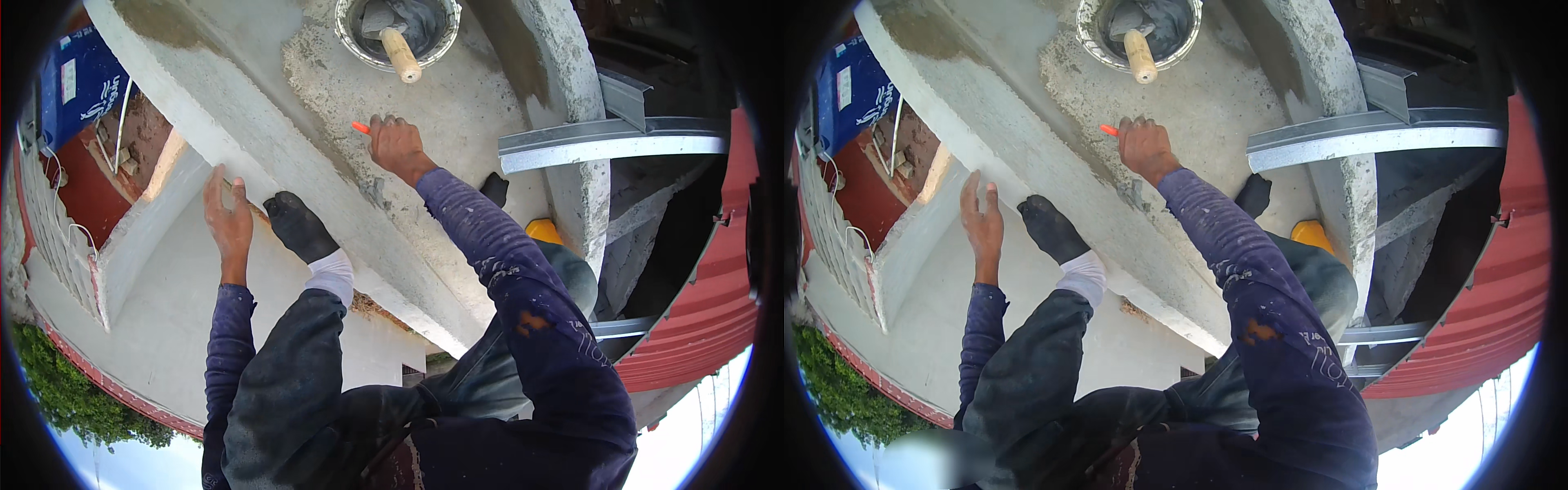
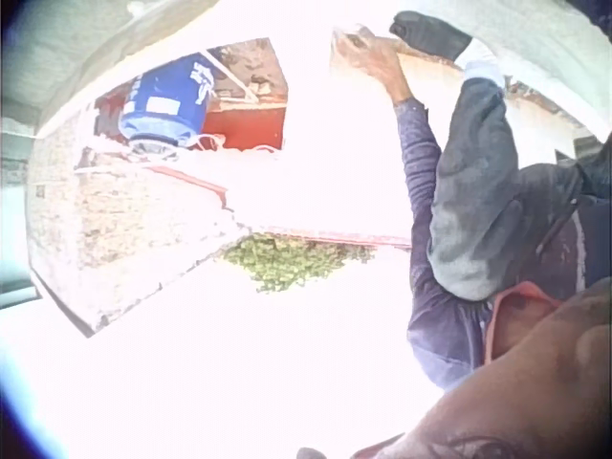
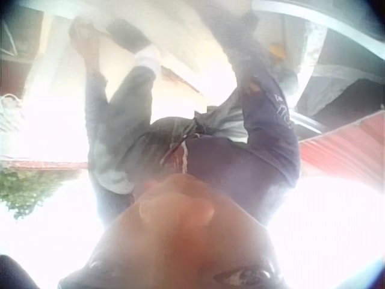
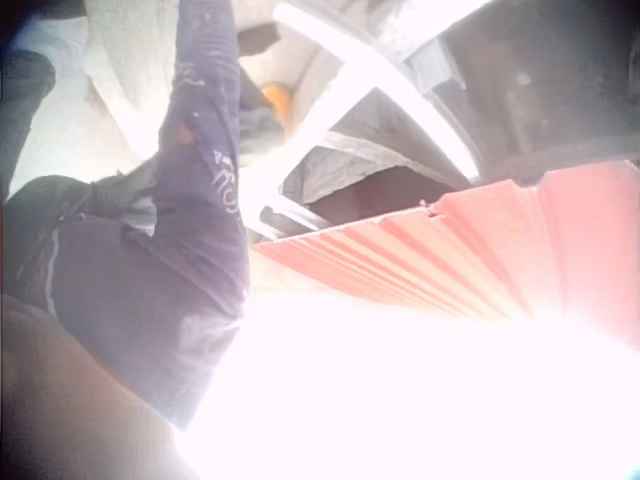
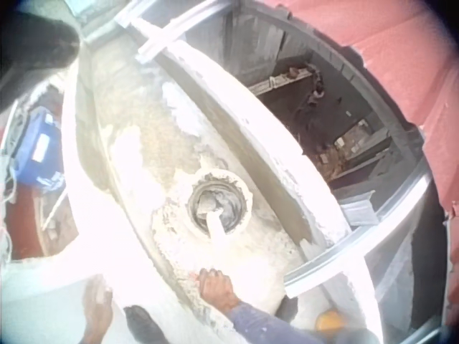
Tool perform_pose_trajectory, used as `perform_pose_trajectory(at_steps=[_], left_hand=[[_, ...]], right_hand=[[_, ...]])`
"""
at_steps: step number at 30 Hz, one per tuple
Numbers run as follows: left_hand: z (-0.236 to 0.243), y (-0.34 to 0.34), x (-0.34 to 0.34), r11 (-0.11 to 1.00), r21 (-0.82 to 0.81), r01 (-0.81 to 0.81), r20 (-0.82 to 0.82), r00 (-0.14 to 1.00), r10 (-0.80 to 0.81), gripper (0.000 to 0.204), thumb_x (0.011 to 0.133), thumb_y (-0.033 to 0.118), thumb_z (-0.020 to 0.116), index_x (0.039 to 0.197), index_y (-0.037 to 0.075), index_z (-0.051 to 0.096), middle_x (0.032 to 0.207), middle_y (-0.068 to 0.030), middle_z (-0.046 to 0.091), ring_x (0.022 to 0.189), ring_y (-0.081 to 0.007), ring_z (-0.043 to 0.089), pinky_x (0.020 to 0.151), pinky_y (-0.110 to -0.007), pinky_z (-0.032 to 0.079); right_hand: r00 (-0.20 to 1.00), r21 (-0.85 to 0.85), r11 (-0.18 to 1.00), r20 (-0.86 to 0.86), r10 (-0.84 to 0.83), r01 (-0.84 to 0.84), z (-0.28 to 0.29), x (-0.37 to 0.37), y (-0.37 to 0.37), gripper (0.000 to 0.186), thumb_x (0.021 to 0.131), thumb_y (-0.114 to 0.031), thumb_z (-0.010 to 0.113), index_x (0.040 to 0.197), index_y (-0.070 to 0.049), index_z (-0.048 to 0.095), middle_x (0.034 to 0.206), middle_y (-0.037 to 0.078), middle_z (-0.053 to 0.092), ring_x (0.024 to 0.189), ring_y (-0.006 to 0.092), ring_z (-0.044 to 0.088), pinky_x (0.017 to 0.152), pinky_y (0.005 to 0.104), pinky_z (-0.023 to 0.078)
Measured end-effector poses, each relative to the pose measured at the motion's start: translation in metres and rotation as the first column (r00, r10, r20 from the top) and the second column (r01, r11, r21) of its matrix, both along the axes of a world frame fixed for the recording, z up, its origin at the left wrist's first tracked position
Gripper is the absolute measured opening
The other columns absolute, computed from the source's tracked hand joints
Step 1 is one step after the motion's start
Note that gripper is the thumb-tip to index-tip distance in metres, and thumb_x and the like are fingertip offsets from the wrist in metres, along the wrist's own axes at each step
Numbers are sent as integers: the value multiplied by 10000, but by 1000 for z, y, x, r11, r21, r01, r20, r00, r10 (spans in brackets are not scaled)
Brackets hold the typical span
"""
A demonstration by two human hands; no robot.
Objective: Applying and smoothing cement on a concrete ledge using a trowel and a brush.
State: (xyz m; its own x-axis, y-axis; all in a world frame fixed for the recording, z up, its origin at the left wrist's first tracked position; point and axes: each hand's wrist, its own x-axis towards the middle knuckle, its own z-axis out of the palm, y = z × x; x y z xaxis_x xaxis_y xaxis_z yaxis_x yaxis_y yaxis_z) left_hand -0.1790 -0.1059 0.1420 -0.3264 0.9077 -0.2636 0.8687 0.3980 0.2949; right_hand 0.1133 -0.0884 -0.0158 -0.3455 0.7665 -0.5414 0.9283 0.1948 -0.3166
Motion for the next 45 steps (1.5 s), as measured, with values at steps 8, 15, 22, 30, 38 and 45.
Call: perform_pose_trajectory(at_steps=[8, 15, 22, 30, 38, 45], left_hand=[[-28, -39, 6, 991, -115, 73, 50, 996, -68, 737, 1007, 419, 636, 1564, 11, 379, 1673, -231, 235, 1548, -347, 261, 1247, -416, 254], [-58, -56, 21, 986, 142, 92, -15, 996, -91, 783, 995, 432, 652, 1579, 10, 345, 1658, -281, 228, 1531, -413, 270, 1219, -467, 306], [-94, -68, 19, 886, 449, 115, 40, 988, -148, 746, 1035, 443, 579, 1587, 10, 326, 1655, -291, 222, 1546, -420, 219, 1240, -464, 250], [-110, -76, 10, 908, 391, 154, -187, 979, -85, 677, 980, 246, 632, 1530, -58, 378, 1528, -304, 435, 1461, -416, 371, 1214, -470, 300], [-116, -76, 8, 918, 383, 100, -134, 990, -52, 700, 996, 274, 622, 1548, -56, 345, 1572, -297, 385, 1487, -426, 326, 1238, -481, 263], [-109, -73, 9, 823, 535, 189, -27, 978, -207, 813, 1020, 549, 540, 1583, 1, 331, 1646, -294, 238, 1536, -423, 230, 1238, -471, 240]], right_hand=[[380, -648, 479, -300, -875, 592, 39, 84, -64, 180, 892, -180, 713, 1058, -135, 768, 887, 129, 758, 784, 245, 730, 749, 353, 562], [671, -461, 775, -409, -618, 433, 11, 56, -87, 193, 911, -174, 731, 1093, -119, 764, 968, 129, 769, 848, 251, 739, 825, 332, 557], [730, -379, 887, -523, -440, 263, -5, 49, -179, 179, 915, -127, 719, 1092, -95, 728, 995, 152, 751, 870, 302, 731, 822, 369, 562], [721, -426, 832, -441, -535, 356, -3, 69, -295, 188, 946, -99, 700, 1129, -58, 702, 1016, 130, 743, 903, 215, 715, 837, 329, 546], [638, -499, 694, -314, -703, 520, 12, 93, -393, 223, 914, -107, 696, 1134, -74, 686, 1002, 168, 739, 927, 321, 728, 852, 374, 558], [259, -596, 296, -150, -954, 746, 10, 82, -339, 171, 954, -13, 637, 1077, 102, 669, 1030, 206, 723, 926, 238, 748, 834, 305, 644]])
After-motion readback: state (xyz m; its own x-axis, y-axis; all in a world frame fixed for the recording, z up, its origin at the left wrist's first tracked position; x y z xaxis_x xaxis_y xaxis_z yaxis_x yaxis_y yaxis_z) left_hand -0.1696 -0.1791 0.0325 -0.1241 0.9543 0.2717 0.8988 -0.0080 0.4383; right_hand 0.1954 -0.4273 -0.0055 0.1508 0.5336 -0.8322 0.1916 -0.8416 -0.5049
